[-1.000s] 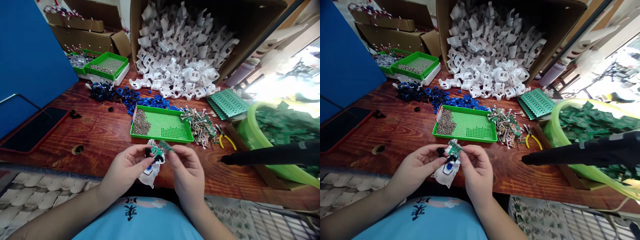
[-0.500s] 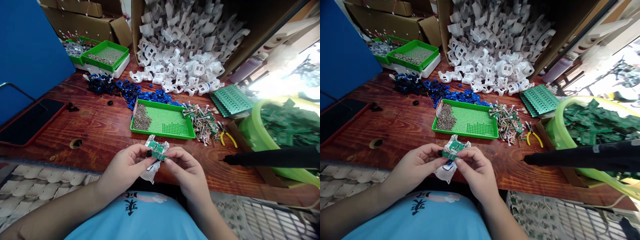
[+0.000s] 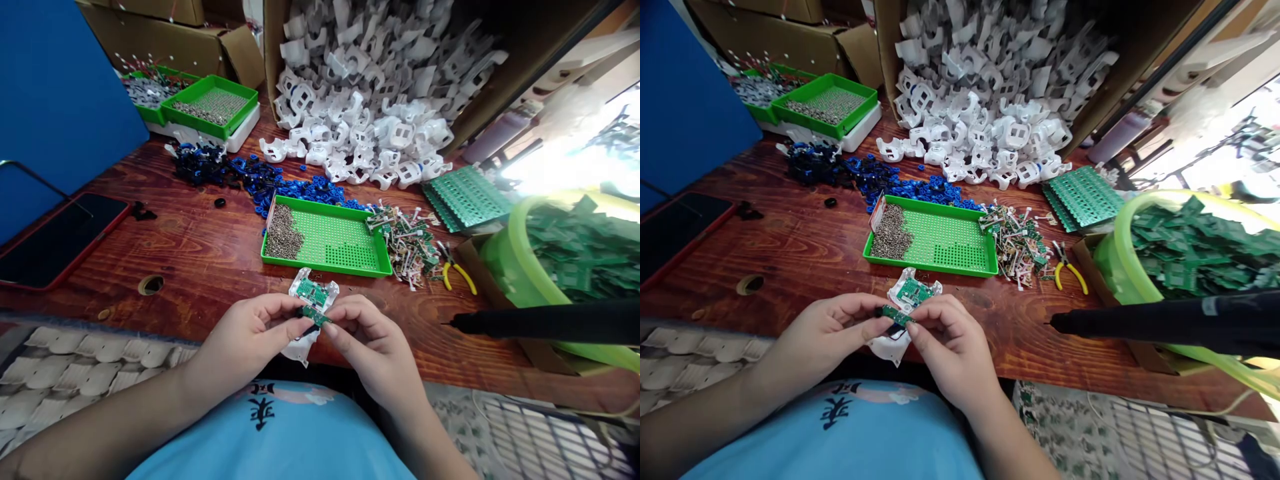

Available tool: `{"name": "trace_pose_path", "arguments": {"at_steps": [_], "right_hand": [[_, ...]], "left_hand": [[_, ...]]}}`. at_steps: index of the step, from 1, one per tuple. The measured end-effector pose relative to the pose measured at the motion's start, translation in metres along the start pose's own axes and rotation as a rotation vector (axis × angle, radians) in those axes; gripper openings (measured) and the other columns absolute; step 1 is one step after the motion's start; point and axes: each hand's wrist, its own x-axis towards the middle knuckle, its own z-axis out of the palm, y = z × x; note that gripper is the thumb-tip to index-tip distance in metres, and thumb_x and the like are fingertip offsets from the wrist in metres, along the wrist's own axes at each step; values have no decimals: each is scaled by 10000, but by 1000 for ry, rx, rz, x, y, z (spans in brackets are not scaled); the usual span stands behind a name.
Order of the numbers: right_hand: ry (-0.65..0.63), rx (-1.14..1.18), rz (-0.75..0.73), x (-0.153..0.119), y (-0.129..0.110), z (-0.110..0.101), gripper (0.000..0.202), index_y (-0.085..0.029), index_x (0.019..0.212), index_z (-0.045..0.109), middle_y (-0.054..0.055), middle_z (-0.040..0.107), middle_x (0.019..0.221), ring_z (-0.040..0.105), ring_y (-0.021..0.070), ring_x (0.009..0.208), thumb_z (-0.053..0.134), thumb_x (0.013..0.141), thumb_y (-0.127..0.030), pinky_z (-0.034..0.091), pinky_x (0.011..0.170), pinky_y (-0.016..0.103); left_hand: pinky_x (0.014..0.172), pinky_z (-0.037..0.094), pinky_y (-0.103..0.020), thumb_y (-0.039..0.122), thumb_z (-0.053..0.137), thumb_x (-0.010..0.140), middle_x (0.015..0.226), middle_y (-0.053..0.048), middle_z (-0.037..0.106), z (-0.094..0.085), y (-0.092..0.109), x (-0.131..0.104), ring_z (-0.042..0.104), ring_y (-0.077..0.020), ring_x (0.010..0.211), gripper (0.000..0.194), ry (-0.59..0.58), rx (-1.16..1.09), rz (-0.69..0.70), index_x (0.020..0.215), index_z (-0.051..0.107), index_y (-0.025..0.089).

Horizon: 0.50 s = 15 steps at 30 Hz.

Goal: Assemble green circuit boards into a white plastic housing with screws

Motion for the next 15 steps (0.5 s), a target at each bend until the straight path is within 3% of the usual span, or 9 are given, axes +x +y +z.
{"name": "trace_pose_path", "arguments": {"at_steps": [3,6,9,15], "right_hand": [[49,-164,-106,-3,0,3,120,-195,904,587,22,561,890,556,56,839,557,789,-174,488,742,156],[117,-408,-304,-5,0,5,242,-210,1000,570,24,574,971,557,57,917,552,776,-119,495,814,159],[121,-619,-451,-7,0,6,366,-189,1111,524,54,550,1068,539,80,1005,592,752,-158,498,858,168],[202,-713,-467,-9,0,13,400,-169,1091,494,57,553,1035,538,80,992,647,729,-245,504,846,158]], "left_hand": [[712,479,-184,308,599,811,894,-8,668,0,0,0,611,-121,797,192,-3,-82,-16,960,634,192],[679,486,-172,295,620,798,863,-3,664,-2,-2,1,606,-105,750,175,12,-181,-37,933,627,185],[693,490,-170,299,614,805,877,-8,664,-3,-4,2,611,-102,762,169,1,-256,-77,926,618,181],[678,505,-177,259,628,798,850,-15,651,-1,-8,4,622,-102,723,170,-54,-417,-156,932,596,161]]}}
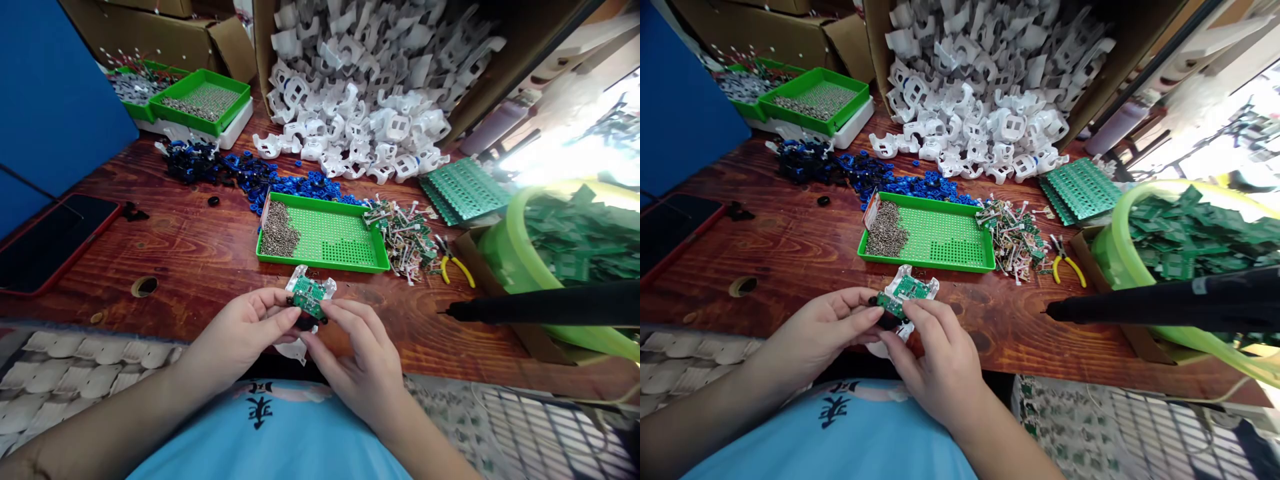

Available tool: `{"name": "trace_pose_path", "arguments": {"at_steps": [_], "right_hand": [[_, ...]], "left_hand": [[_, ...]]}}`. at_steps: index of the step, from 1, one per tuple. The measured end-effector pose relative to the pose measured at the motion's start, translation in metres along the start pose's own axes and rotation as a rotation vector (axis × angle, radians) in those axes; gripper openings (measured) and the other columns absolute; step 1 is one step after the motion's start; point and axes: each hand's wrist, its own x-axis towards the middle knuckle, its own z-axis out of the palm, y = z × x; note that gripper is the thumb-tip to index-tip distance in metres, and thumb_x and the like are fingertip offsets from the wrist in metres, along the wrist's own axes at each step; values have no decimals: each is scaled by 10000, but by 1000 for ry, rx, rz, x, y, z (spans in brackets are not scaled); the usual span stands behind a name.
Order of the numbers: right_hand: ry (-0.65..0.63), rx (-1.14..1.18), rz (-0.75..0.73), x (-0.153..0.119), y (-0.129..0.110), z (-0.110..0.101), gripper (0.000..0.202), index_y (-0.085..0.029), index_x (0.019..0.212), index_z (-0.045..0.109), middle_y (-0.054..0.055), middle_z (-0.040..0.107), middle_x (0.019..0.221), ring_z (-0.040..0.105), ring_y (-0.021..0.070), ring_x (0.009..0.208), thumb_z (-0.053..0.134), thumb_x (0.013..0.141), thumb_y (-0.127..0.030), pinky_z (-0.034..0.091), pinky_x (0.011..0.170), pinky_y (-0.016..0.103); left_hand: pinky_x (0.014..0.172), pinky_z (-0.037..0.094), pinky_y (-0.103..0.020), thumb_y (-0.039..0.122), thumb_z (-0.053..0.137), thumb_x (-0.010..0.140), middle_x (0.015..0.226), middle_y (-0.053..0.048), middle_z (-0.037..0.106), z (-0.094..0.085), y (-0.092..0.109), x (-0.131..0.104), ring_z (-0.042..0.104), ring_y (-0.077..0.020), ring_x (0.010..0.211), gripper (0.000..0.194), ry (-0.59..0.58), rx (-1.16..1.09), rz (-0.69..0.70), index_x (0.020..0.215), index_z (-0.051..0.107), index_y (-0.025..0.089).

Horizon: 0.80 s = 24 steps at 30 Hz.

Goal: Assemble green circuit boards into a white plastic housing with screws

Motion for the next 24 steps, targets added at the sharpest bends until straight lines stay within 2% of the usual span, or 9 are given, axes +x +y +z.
{"name": "trace_pose_path", "arguments": {"at_steps": [4,14,19,24], "right_hand": [[19,11,2,-1,-3,4,383,-158,1065,490,67,558,1012,553,87,965,646,724,-235,517,805,160],[26,58,12,-1,-7,6,407,-176,1097,460,64,551,1029,557,82,967,631,729,-193,520,813,157],[36,72,24,-2,-8,9,408,-172,1096,455,69,551,1022,545,89,986,629,727,-184,517,831,176],[45,51,56,-2,-11,12,349,-168,1033,463,58,565,952,560,84,924,626,728,-213,522,771,173]], "left_hand": [[659,510,-177,250,633,794,839,-10,639,1,-2,1,617,-97,696,169,24,-42,17,932,584,166],[714,513,-188,269,631,795,876,-14,648,1,3,-5,618,-108,762,161,31,44,49,929,609,182],[683,522,-178,253,641,788,862,0,643,2,1,-3,616,-99,742,160,49,13,83,924,602,178],[655,501,-137,250,624,806,821,9,646,3,-3,-1,602,-70,710,152,50,34,99,919,591,156]]}}
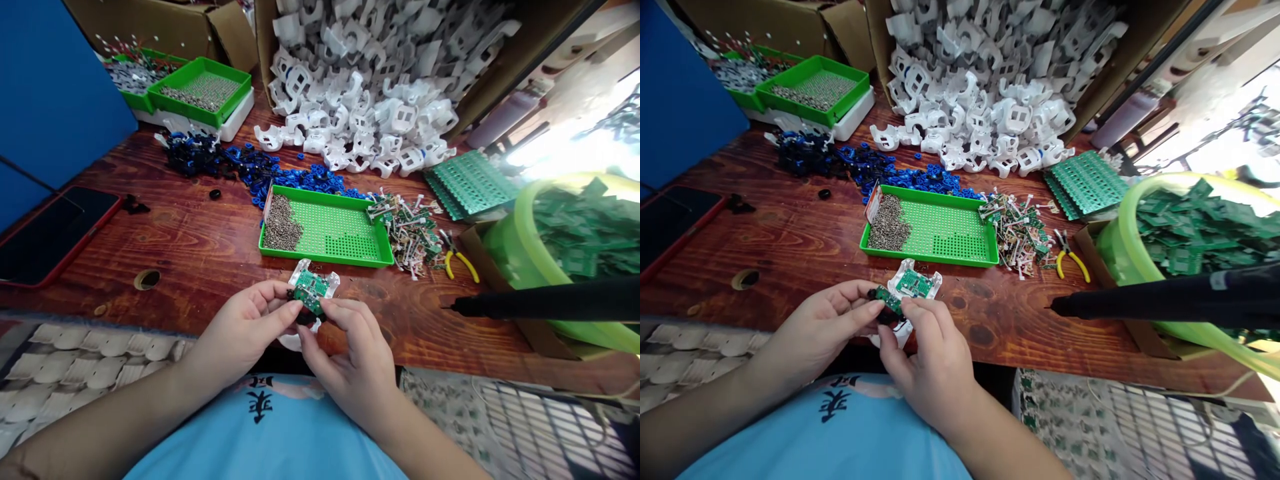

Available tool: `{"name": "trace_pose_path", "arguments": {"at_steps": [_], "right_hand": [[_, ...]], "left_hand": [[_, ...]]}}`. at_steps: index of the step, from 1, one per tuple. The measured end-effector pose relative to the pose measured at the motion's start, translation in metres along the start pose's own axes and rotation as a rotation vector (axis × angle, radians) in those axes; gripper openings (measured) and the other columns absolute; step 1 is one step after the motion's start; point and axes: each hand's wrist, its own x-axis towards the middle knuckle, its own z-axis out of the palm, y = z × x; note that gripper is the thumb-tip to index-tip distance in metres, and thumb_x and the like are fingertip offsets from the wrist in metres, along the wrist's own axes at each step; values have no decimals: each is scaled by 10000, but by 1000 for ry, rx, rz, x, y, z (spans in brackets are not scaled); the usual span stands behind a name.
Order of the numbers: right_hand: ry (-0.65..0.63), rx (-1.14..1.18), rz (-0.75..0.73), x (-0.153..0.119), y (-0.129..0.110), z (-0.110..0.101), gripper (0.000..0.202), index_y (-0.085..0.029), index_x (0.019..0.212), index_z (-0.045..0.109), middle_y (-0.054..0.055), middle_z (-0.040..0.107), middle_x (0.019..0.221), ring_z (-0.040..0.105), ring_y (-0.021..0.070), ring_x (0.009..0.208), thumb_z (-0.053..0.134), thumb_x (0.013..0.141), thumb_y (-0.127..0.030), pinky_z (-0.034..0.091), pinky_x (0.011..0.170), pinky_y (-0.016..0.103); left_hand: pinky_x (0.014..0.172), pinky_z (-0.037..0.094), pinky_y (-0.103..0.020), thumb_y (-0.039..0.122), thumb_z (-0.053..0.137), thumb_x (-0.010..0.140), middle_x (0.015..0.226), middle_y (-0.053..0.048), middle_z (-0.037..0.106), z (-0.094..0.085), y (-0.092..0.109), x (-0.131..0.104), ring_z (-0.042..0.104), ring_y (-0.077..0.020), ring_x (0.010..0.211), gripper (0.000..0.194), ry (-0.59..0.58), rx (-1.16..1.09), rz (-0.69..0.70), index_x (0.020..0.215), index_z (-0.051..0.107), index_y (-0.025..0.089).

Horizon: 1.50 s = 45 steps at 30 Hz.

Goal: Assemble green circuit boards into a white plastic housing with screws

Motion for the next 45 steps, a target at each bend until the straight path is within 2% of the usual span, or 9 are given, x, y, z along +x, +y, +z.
{"name": "trace_pose_path", "arguments": {"at_steps": [9,15,19,22,26,30,36,41,45], "right_hand": [[-74,-188,-34,12,-2,-3,424,-159,1152,447,56,556,1051,548,106,957,583,770,-283,515,780,206],[-88,-64,60,18,12,-9,362,-208,1106,494,41,555,1019,545,98,932,589,762,-269,512,790,210],[28,37,310,17,44,-9,404,-218,1102,502,52,542,1011,552,110,899,632,730,-311,512,819,262],[-13,181,462,11,60,-6,429,-231,1090,499,43,552,1026,559,113,919,653,711,-358,505,857,292],[-104,339,511,2,58,3,402,-237,1076,498,36,545,1052,564,103,933,642,721,-361,509,872,289],[-149,381,560,-3,52,9,421,-232,1102,479,50,536,1087,569,116,971,631,729,-351,521,873,289],[-84,686,651,-2,46,7,366,-221,1029,449,23,523,1056,605,62,842,638,722,-286,545,732,154],[-62,761,687,-2,41,2,384,-224,1046,448,22,524,1049,593,51,832,647,720,-262,530,722,125],[49,819,589,-2,37,-1,364,-230,1048,450,18,514,1035,582,51,891,630,734,-192,517,783,128]], "left_hand": [[593,458,-128,268,606,814,760,11,615,4,2,1,550,-57,629,189,121,102,70,948,554,145],[650,475,-186,330,582,821,860,-22,638,1,8,2,603,-123,766,277,1,104,33,1040,517,174],[753,449,-265,455,516,826,968,-48,609,-16,13,3,575,-186,883,301,130,687,162,973,560,197],[807,402,-300,500,476,822,989,-54,570,-26,9,5,528,-226,957,345,125,1104,157,965,602,213],[715,394,-277,430,424,855,1014,-55,522,-23,1,9,530,-203,868,361,18,1140,91,1145,531,243],[658,365,-282,382,432,853,903,-55,537,-14,-1,13,522,-206,819,238,17,1170,87,860,574,191],[579,391,-248,449,458,843,821,-33,588,-8,-4,13,552,-165,710,285,18,750,-119,880,491,168],[564,413,-177,250,584,792,752,2,603,2,-7,11,551,-93,635,210,37,143,-307,930,466,144],[659,474,-197,127,570,775,875,-88,640,5,-10,7,603,-120,737,246,7,-156,-390,1016,545,85]]}}
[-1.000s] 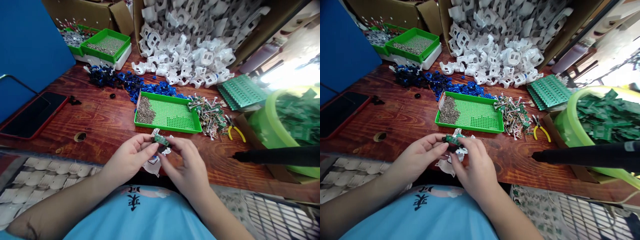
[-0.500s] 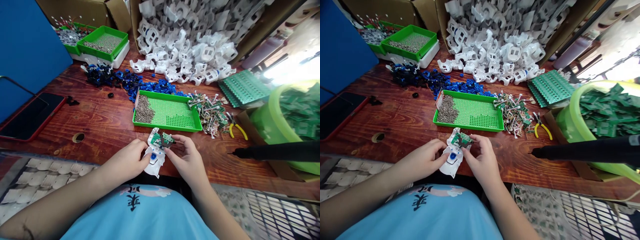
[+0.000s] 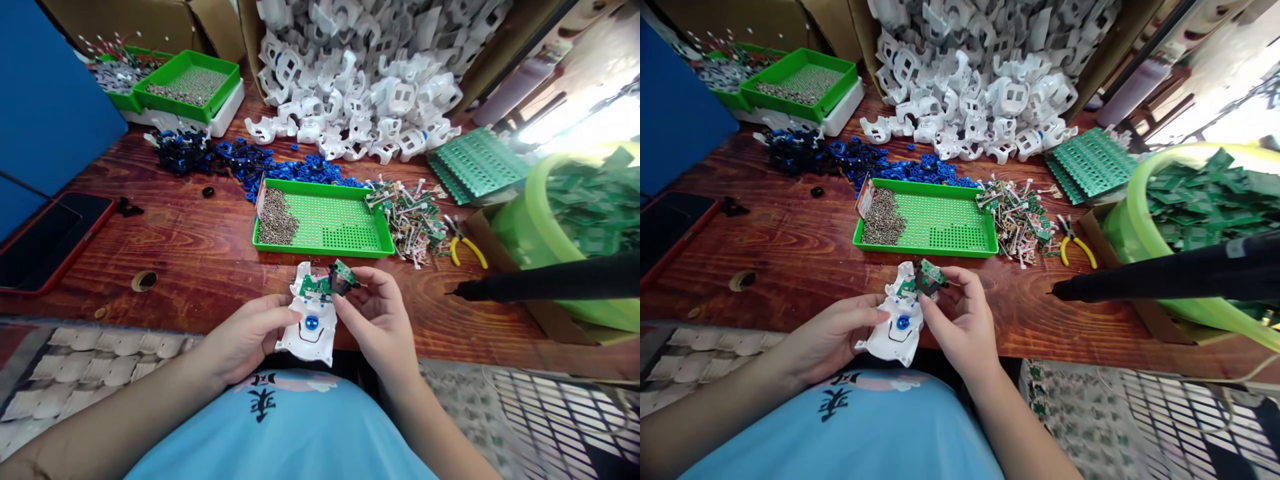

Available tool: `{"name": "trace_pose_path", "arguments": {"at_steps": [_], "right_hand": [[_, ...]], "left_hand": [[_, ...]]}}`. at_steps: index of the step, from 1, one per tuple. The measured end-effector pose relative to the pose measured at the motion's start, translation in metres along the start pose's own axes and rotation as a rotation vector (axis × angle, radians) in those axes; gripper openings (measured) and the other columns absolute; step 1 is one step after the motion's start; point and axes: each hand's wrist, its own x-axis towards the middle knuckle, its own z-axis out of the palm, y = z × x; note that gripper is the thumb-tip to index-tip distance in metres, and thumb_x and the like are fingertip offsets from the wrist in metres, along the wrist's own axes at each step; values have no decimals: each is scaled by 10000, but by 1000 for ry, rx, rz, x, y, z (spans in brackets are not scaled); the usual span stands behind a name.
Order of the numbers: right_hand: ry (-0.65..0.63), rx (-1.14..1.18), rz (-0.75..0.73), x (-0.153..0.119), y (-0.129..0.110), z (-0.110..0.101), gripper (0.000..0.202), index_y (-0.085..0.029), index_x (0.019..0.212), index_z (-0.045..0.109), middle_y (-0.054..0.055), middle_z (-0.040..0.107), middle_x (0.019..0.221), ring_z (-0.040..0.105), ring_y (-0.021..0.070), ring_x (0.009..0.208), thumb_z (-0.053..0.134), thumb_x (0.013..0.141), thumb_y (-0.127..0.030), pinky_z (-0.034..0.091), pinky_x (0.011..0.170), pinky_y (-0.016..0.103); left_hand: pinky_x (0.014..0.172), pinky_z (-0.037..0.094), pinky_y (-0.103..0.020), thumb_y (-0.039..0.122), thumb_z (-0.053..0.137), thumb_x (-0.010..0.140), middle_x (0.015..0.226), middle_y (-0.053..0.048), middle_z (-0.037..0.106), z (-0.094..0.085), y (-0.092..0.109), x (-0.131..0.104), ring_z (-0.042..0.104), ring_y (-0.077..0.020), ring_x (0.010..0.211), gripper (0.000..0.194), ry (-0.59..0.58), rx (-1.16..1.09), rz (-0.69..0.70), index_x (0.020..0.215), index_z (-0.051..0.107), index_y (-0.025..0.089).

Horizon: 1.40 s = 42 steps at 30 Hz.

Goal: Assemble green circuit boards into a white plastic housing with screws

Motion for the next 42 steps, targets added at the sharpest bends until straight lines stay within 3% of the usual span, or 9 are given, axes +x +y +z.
{"name": "trace_pose_path", "arguments": {"at_steps": [3,8,12,17,21,27,32,37,42], "right_hand": [[-3,57,-66,-1,-3,2,365,-242,1058,445,20,501,1041,573,53,914,610,745,-153,512,775,130],[-73,80,-83,-5,-6,7,365,-234,1075,437,33,497,1079,556,51,975,585,760,-126,492,851,145],[-73,18,-113,-6,-5,5,372,-241,1089,423,36,505,1066,560,57,968,574,768,-131,499,841,164],[83,-432,-358,-2,-6,-1,513,-259,1161,415,63,475,1107,536,140,1013,621,712,-125,506,858,304],[-46,-707,-547,-1,-13,-1,527,-214,1155,437,66,491,1113,480,139,1078,642,681,-111,486,908,291],[-258,-692,-438,-7,-24,-3,439,-211,1110,463,48,453,1145,446,96,1125,622,705,-151,448,961,219],[-395,-814,-317,-11,-34,-5,398,-274,1115,468,4,395,1217,410,45,1166,589,740,-217,399,992,149],[-514,-902,-140,-8,-45,-4,378,-310,1108,454,-33,363,1263,378,52,1206,565,752,-246,400,1019,188],[-552,-933,-103,-5,-51,0,363,-290,1106,450,-23,354,1289,418,80,1179,539,759,-233,409,1031,241]], "left_hand": [[703,495,-224,60,537,753,928,-128,645,0,-2,-2,621,-148,775,287,-44,-102,-26,1038,574,67],[680,508,-249,28,534,710,969,-76,635,-2,-3,-5,617,-159,782,445,-154,-235,38,1128,543,179],[716,506,-257,45,541,736,997,-62,625,-4,-5,-4,610,-161,833,438,-231,-246,82,1142,537,207],[715,486,-214,37,556,728,1011,-42,617,-6,-7,-5,593,-141,863,491,-265,-196,168,1178,502,226],[792,460,-214,51,560,747,1118,-27,582,-7,-9,-5,557,-149,985,515,-279,-168,252,1210,467,257],[874,426,-265,55,512,763,1220,-37,516,-9,-8,-4,490,-188,1105,536,-357,-199,336,1252,410,248],[853,432,-346,112,486,750,1220,-93,503,-9,-7,-9,509,-241,1063,540,-384,-228,339,1272,377,193],[806,437,-287,32,528,642,1215,-75,502,-10,-10,-7,486,-229,1094,696,-380,-212,339,1285,329,208],[876,420,-290,3,523,654,1278,-66,450,-12,-12,-6,408,-231,1184,700,-354,-145,370,1294,325,208]]}}
